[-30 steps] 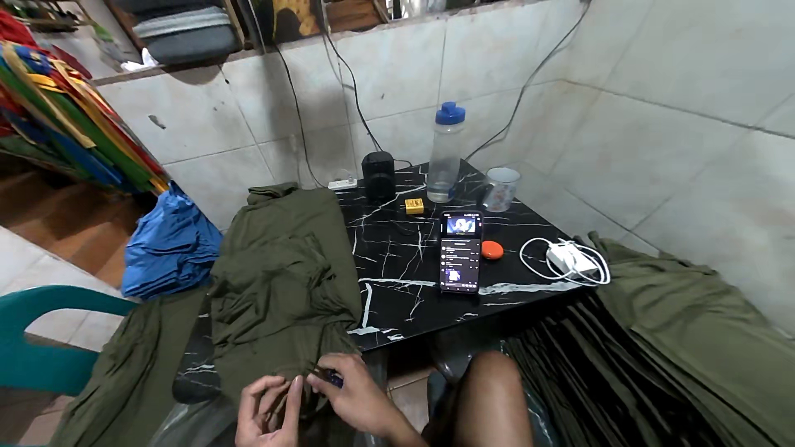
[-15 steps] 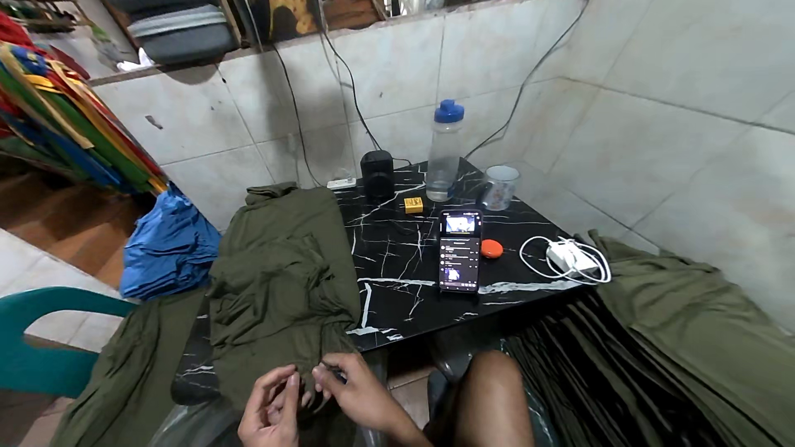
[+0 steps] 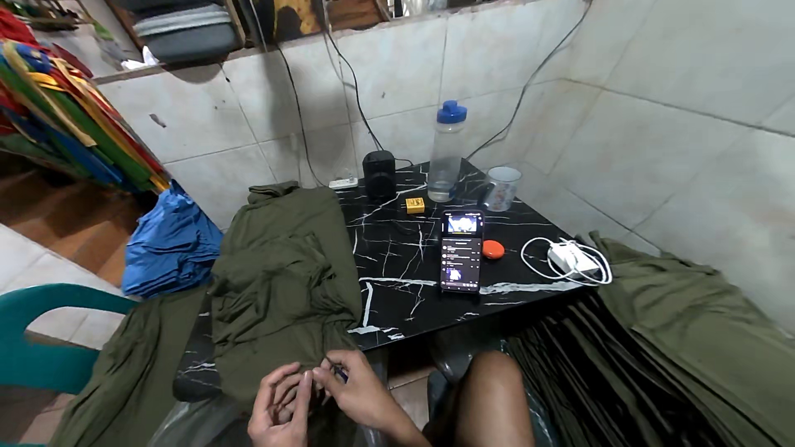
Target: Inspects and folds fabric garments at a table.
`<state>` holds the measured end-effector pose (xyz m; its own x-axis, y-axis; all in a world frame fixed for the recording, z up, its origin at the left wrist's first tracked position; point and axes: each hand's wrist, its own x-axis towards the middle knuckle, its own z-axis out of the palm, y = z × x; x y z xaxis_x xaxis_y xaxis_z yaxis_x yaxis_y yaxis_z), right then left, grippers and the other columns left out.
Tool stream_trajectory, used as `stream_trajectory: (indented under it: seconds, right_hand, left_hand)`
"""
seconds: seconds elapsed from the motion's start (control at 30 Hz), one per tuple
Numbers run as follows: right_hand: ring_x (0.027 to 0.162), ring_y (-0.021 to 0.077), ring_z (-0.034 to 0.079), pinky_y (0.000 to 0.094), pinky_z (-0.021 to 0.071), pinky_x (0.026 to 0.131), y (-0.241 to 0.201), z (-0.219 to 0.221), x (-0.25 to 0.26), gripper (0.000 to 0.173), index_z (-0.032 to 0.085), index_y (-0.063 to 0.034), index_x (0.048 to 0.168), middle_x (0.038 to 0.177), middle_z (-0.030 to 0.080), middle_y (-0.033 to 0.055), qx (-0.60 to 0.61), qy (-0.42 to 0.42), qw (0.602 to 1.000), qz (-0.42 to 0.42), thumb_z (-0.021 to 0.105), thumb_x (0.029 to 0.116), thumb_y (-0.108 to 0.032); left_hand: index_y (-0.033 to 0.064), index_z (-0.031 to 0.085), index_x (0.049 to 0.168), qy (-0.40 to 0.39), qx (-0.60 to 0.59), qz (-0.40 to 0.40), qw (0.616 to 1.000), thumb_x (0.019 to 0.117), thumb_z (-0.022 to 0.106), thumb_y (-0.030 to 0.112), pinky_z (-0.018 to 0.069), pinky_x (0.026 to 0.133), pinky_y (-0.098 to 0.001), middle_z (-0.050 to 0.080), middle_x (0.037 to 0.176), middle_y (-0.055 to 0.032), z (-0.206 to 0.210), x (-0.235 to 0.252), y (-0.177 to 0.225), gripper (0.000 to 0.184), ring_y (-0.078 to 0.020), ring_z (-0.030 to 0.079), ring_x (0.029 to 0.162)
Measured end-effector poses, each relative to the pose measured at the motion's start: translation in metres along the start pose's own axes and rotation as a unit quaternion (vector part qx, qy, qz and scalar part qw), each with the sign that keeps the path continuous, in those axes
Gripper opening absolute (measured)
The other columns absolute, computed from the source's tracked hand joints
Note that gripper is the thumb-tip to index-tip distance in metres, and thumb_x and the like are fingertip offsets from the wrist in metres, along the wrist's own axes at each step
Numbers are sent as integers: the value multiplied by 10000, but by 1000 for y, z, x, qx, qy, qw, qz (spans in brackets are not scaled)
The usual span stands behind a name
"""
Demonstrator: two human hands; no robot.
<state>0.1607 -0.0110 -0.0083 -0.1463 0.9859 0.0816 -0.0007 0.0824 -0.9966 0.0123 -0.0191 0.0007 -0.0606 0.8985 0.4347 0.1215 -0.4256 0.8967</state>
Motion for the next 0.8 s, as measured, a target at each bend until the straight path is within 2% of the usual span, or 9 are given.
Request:
stream_trajectory:
  seconds: [0.13, 0.23, 0.3, 0.37, 0.5, 0.63, 0.8]
  right_hand:
    - [770, 137, 621, 315, 529, 749, 1, 2, 1, 310, 644, 15, 954, 849, 646, 88, -20, -21, 1000, -3, 502, 1072, -233]
    - [745, 132, 622, 319, 535, 741, 1, 2, 0, 356, 669, -2, 974, 824, 647, 69, -25, -12, 1000, 7, 475, 1086, -278]
    - [725, 168, 612, 366, 525, 719, 3, 3, 1, 447, 648, -12, 917, 783, 616, 87, -42, 9, 999, 20, 526, 1063, -416]
    - [697, 169, 589, 364, 512, 684, 4, 3, 1, 478, 631, -15, 864, 754, 584, 83, -41, 29, 999, 22, 587, 1025, -463]
    - [672, 122, 579, 301, 496, 656, 1, 1, 0, 346, 627, -15, 874, 746, 596, 58, -31, 18, 999, 7, 590, 1036, -318]
    - [728, 177, 562, 361, 477, 692, -4, 2, -1, 318, 620, -12, 909, 786, 567, 90, -57, -15, 998, -7, 531, 1054, -280]
    - [686, 193, 542, 380, 458, 654, -4, 4, -2, 281, 609, -26, 880, 739, 539, 84, -89, -7, 996, -6, 549, 1026, -258]
  left_hand:
    - [-33, 619, 1134, 16, -13, 3, 1000, 871, 709, -69, 644, 673, -241, 712, 1029, -32, 3, 1, -2, 280, -83, 716, 773]
    - [-33, 628, 1123, 17, -11, 5, 1000, 860, 714, -85, 643, 676, -234, 705, 1039, -25, 5, -1, -1, 282, -71, 713, 784]
    - [-30, 646, 1095, 3, 2, 17, 1000, 879, 701, -64, 638, 707, -224, 726, 1018, -16, 5, -3, -3, 225, -64, 719, 819]
    - [-31, 629, 1116, -7, 10, 17, 1000, 896, 670, -50, 633, 730, -213, 732, 1020, -7, 3, -4, -2, 224, -53, 723, 844]
    - [-31, 631, 1107, 15, 14, 8, 1000, 883, 655, -67, 622, 694, -203, 737, 981, -1, 3, -3, -1, 229, -43, 714, 795]
    - [-25, 645, 1078, 39, 5, 12, 999, 876, 659, -83, 631, 735, -216, 719, 1000, -10, 3, 4, -5, 211, -53, 712, 824]
    - [-37, 641, 1068, 28, 9, 4, 1000, 881, 645, -84, 624, 718, -210, 714, 996, -11, 3, 6, -7, 193, -47, 705, 821]
